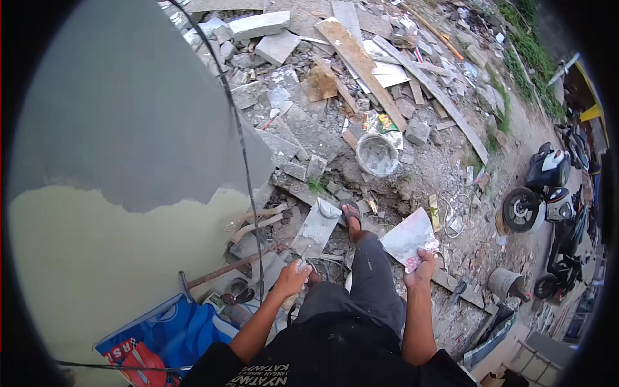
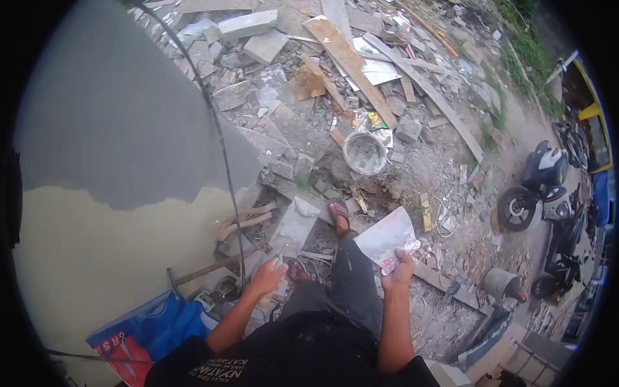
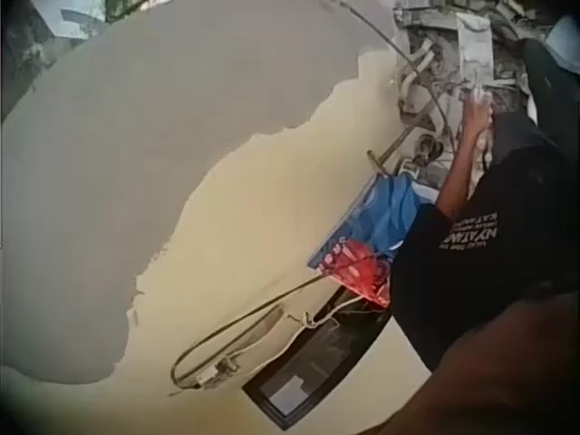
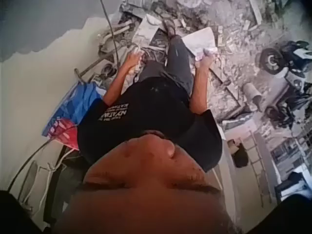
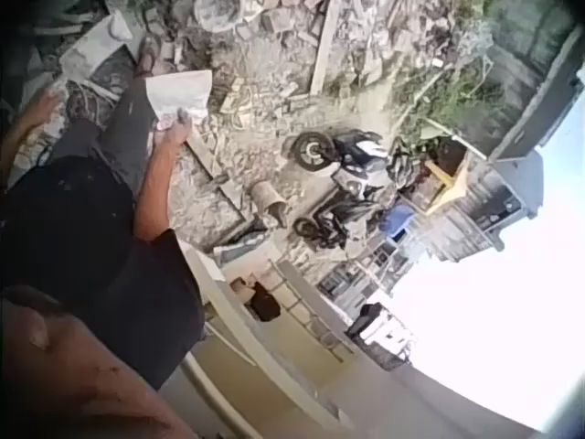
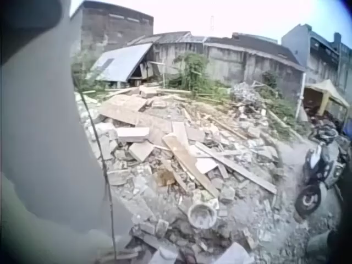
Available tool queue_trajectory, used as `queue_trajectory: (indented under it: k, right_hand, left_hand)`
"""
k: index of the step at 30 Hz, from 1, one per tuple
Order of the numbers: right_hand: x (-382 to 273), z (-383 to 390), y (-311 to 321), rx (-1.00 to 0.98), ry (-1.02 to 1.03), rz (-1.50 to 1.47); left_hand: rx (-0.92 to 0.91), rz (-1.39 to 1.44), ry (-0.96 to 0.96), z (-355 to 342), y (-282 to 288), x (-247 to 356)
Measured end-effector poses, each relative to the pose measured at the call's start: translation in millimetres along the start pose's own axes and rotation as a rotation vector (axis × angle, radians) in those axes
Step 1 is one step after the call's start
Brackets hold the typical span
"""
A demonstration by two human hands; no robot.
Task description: Apply and smooth plaster or cement on a wall corner using a trowel.
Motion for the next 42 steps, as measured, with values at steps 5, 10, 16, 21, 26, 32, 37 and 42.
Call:
queue_trajectory:
  k: [5, 10, 16, 21, 26, 32, 37, 42]
  right_hand:
    - [-39, -119, 55, 0.311, 0.130, 0.099]
    - [-58, -256, 132, 0.515, 0.145, 0.542]
    - [-80, -400, 147, 0.435, 0.038, 1.253]
    - [-2, -481, 88, 0.077, 0.333, 1.712]
    - [-34, -495, 110, 0.076, 0.139, 1.710]
    - [-36, -515, 135, -0.088, 0.168, 1.694]
    - [-38, -525, 135, -0.161, 0.152, 1.662]
    - [-50, -528, 119, -0.159, 0.113, 1.706]
  left_hand:
    - [0.092, -0.250, -0.275, -142, -13, 75]
    - [-0.102, -0.453, -0.260, -286, -33, 210]
    - [-0.290, -0.937, -0.350, -501, -131, 303]
    - [-0.405, -1.211, -0.173, -667, -100, 257]
    - [-0.371, -0.940, -0.190, -671, -149, 274]
    - [-0.473, -0.115, 0.326, -650, -117, 290]
    - [-0.467, 0.133, 0.369, -645, -114, 260]
    - [-0.553, 0.632, 0.423, -634, -116, 224]
Point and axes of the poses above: each hand's wrist, its own z-axis away from the middle knuckle, its own y-axis out of the back of the hand, x = y × z, the point moved 1 cm from there along -z, towards the middle knuckle, and after that the axes turned 4 degrees about -y, right-handed, at the moved point
